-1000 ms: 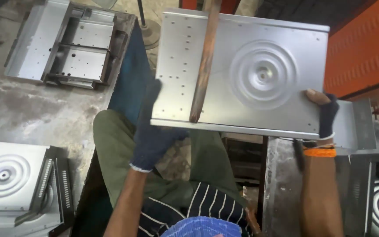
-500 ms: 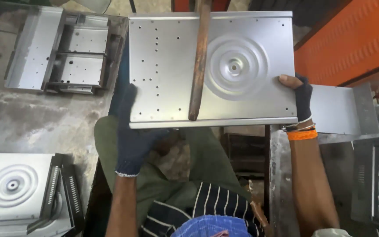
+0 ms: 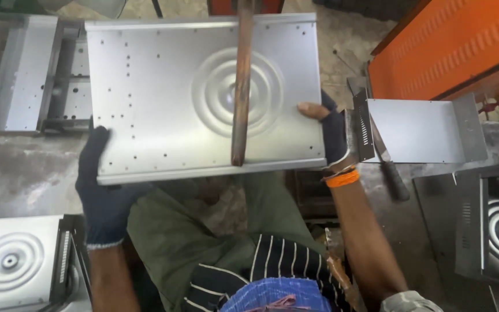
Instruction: Assembling metal enclosures by spot welding different sheet metal components.
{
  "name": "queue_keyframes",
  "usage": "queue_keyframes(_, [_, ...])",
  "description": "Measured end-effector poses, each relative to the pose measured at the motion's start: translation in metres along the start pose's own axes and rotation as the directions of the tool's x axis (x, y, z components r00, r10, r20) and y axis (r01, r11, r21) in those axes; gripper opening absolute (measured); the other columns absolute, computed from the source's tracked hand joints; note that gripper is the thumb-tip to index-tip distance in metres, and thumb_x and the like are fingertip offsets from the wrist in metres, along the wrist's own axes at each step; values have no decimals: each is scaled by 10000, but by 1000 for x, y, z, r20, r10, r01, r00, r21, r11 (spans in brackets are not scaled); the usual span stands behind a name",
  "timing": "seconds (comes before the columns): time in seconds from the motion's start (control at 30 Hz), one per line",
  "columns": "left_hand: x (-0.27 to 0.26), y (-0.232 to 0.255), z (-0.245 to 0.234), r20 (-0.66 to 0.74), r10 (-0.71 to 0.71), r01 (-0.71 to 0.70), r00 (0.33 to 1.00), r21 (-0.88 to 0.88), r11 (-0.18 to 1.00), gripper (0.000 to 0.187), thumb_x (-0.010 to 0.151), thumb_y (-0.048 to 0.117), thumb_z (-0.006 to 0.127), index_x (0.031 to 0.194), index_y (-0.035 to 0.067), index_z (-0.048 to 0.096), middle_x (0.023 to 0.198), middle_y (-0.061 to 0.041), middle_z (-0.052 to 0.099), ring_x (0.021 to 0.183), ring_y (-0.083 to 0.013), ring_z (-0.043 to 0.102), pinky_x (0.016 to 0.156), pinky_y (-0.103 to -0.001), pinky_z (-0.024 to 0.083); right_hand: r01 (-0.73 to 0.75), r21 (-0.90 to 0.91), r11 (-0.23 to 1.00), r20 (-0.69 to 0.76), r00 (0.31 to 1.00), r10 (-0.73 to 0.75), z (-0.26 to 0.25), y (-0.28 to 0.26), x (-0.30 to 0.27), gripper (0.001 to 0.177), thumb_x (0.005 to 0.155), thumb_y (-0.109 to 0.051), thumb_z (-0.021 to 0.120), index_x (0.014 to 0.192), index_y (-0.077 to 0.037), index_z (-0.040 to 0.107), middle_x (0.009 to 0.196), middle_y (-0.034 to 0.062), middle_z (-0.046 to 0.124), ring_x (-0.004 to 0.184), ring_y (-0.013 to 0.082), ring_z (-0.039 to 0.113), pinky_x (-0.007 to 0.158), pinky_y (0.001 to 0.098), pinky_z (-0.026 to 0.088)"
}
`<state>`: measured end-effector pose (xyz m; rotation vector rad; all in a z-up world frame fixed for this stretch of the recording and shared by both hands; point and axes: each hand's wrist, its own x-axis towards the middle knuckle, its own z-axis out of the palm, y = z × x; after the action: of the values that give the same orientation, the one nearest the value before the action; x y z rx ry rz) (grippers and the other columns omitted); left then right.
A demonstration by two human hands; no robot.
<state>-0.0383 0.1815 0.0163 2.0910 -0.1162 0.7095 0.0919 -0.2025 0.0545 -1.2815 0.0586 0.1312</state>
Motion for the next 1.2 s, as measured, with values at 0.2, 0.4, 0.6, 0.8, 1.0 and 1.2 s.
queue_keyframes(0.2, [4,-16,-8,-50,13,-18,999,-90,996,1042,681,368,941,1567,37,506,1582,-127,513,1525,-265,454,1338,-447,391,-43,185,982,220,975,1,17,4,9,597,846,-159,652,1385,71,534,1204,212,706,995,291,758,877,416,659])
queue_keyframes(0.4, [10,-21,-33,5,-44,44,999,-246,968,984,716,465,929,1507,48,518,1562,-102,515,1485,-263,494,1259,-425,445,110,160,981,241,959,-147,34,35,12,651,856,-148,661,1459,39,502,1248,185,681,1039,261,727,895,403,630])
queue_keyframes(0.6, [29,-21,-38,-118,-24,-5,993,-241,971,552,1175,462,496,1485,10,565,1533,-154,546,1493,-270,473,1314,-426,353,85,237,968,270,951,-150,55,48,15,732,855,-197,678,1506,24,425,1298,176,659,1087,280,704,911,416,624])
queue_keyframes(0.8, [47,-34,-42,-159,-17,-60,987,-470,881,694,1142,541,244,1467,18,564,1533,-149,543,1502,-271,471,1342,-447,333,81,265,961,267,951,-154,69,56,23,657,881,-176,666,1477,16,471,1285,151,671,1099,257,704,924,399,611])
queue_keyframes(1.0, [44,-74,-63,-265,72,-39,962,129,991,828,1118,588,170,1311,-99,589,1349,-251,630,1339,-281,587,1199,-465,421,401,0,916,197,898,-393,67,103,44,505,1013,-128,660,1479,-7,508,1325,59,649,1146,137,630,991,308,550])
queue_keyframes(1.2, [29,-24,-28,-114,-236,106,965,-653,750,729,1109,566,297,1336,-46,622,1426,-199,606,1429,-297,502,1246,-442,305,286,167,944,233,918,-320,-15,73,34,475,996,-110,675,1420,90,601,1167,134,696,1069,203,668,926,344,570])
